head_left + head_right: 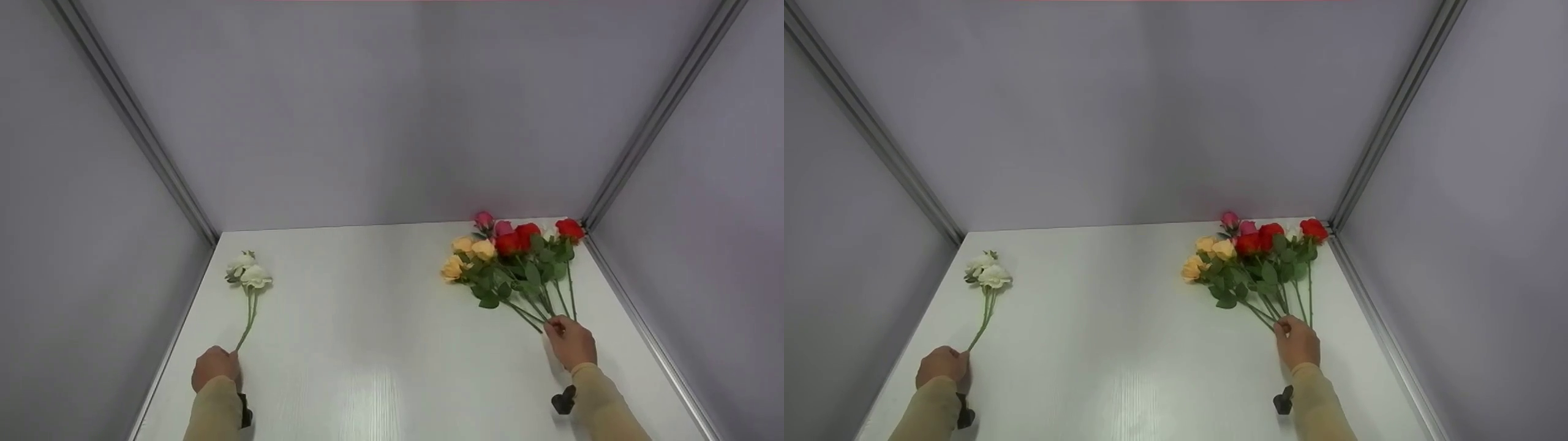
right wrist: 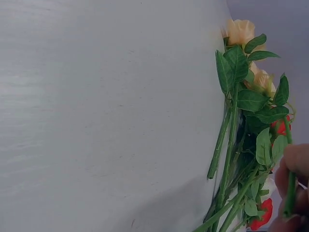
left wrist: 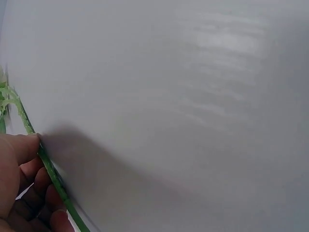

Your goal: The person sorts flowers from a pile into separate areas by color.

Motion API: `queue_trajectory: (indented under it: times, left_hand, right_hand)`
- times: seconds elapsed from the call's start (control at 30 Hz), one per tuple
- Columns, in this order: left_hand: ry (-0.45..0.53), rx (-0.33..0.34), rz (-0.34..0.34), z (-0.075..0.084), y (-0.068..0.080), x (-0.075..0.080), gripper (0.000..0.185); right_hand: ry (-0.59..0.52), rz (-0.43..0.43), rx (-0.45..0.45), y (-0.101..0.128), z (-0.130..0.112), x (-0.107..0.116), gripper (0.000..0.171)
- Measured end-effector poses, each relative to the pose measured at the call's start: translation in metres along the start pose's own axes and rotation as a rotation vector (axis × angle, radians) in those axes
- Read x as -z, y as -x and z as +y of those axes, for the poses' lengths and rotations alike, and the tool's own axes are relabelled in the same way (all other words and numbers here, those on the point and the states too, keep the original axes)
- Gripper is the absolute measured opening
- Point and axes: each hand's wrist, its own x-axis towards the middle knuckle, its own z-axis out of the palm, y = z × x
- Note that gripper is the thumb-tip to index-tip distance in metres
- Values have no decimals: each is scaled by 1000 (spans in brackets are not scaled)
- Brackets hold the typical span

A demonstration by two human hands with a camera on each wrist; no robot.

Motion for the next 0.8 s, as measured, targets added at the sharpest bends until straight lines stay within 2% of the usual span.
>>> queue_trajectory:
  times: [0.23,0.37,0.47,0.57,0.67,0.8]
  left_hand:
    - [-17,-6,9,10,-8,2,29]
    - [-10,11,30,11,-10,1,28]
    - [-19,16,54,7,-11,-3,28]
    - [-20,1,107,9,-11,-7,27]
    - [2,-46,168,21,-10,-10,26]
    - [67,-163,186,58,-6,-15,22]
  right_hand:
    - [-10,44,31,-4,-5,5,21]
    - [-37,57,36,-5,-10,5,23]
    - [-42,61,28,-3,-12,3,24]
    - [-40,69,14,0,-14,0,21]
    - [-43,76,19,1,-18,-3,19]
    - [-56,81,33,0,-28,-8,16]
